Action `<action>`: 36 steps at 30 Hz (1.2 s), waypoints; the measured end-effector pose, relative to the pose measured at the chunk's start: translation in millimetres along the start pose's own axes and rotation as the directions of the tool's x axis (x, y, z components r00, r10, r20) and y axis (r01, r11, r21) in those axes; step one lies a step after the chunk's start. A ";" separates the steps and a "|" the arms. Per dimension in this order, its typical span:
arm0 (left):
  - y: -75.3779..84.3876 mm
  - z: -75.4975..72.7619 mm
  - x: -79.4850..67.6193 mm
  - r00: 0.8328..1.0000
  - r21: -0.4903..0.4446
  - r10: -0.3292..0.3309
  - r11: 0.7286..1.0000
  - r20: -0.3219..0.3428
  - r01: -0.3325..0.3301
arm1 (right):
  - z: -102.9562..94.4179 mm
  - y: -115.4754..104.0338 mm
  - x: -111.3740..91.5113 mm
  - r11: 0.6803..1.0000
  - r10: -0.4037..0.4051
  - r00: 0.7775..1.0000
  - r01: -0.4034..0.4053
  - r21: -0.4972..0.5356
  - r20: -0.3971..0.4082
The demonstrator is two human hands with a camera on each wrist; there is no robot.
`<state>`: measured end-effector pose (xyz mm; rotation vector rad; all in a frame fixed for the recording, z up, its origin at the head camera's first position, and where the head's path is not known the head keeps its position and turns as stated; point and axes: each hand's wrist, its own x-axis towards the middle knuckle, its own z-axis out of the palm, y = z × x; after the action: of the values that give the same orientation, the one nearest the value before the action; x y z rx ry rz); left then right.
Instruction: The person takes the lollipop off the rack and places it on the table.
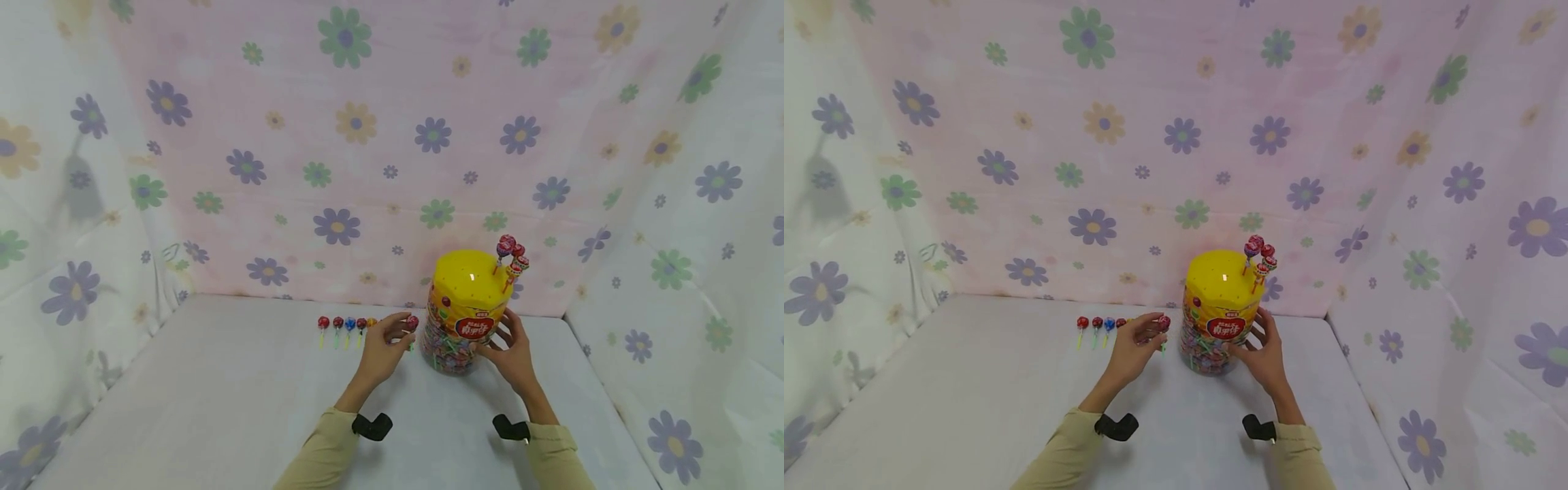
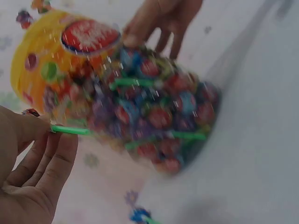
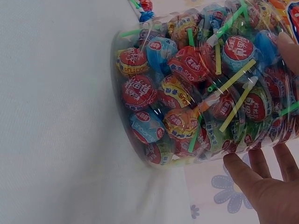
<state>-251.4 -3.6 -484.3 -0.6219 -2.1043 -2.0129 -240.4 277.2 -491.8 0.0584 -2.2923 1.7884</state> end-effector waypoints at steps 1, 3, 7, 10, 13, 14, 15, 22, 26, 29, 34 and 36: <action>-5.8 -4.3 -1.2 1.000 0.020 -0.015 1.000 -0.013 0.015 | -0.2 1.5 0.7 1.000 -0.006 1.000 0.006 -0.003 -0.002; -16.6 -12.3 -3.5 0.998 0.050 -0.045 0.998 -0.034 0.047 | -0.8 3.7 1.8 1.000 -0.017 1.000 0.017 -0.006 -0.006; -37.1 -25.5 -5.7 0.989 0.108 -0.126 0.985 -0.079 0.134 | -1.2 5.2 2.7 1.000 -0.024 1.000 0.024 -0.006 -0.012; -49.0 -33.8 -6.7 0.981 0.205 -0.155 0.963 -0.120 0.177 | -1.0 5.7 2.1 1.000 -0.018 1.000 0.018 -0.006 -0.011; -58.4 -40.5 -7.3 0.977 0.301 -0.144 0.935 -0.159 0.187 | -0.6 5.3 1.3 1.000 -0.014 1.000 0.013 -0.006 -0.012; -60.7 -42.2 -7.6 0.976 0.326 -0.139 0.926 -0.170 0.189 | -0.4 5.0 1.1 1.000 -0.012 1.000 0.012 -0.006 -0.013; -62.6 -43.5 -7.7 0.974 0.339 -0.137 0.921 -0.180 0.192 | -0.3 4.8 1.0 1.000 -0.010 1.000 0.010 -0.007 -0.014; -68.8 -44.6 -7.5 0.968 0.422 -0.142 0.880 -0.206 0.219 | -0.1 3.7 1.1 1.000 -0.008 1.000 0.008 -0.010 -0.016; -67.7 -42.9 -7.0 0.966 0.445 -0.161 0.864 -0.202 0.237 | -0.3 4.4 0.5 1.000 -0.013 1.000 0.013 -0.005 -0.011; -67.1 -42.8 -6.8 0.962 0.451 -0.184 0.855 -0.200 0.257 | -0.1 4.6 0.2 1.000 -0.015 1.000 0.015 0.002 -0.005; -69.8 -44.4 -7.7 0.956 0.463 -0.201 0.841 -0.214 0.280 | -0.1 4.0 0.6 1.000 0.004 1.000 -0.004 0.011 0.001; -70.4 -45.4 -8.6 0.955 0.463 -0.196 0.841 -0.224 0.281 | -0.4 3.8 1.2 1.000 0.018 1.000 -0.018 0.013 0.003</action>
<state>-279.6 -50.3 -548.5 -0.0986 -2.5409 -1.4529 -242.2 278.7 -495.0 0.0423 -2.2902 1.8136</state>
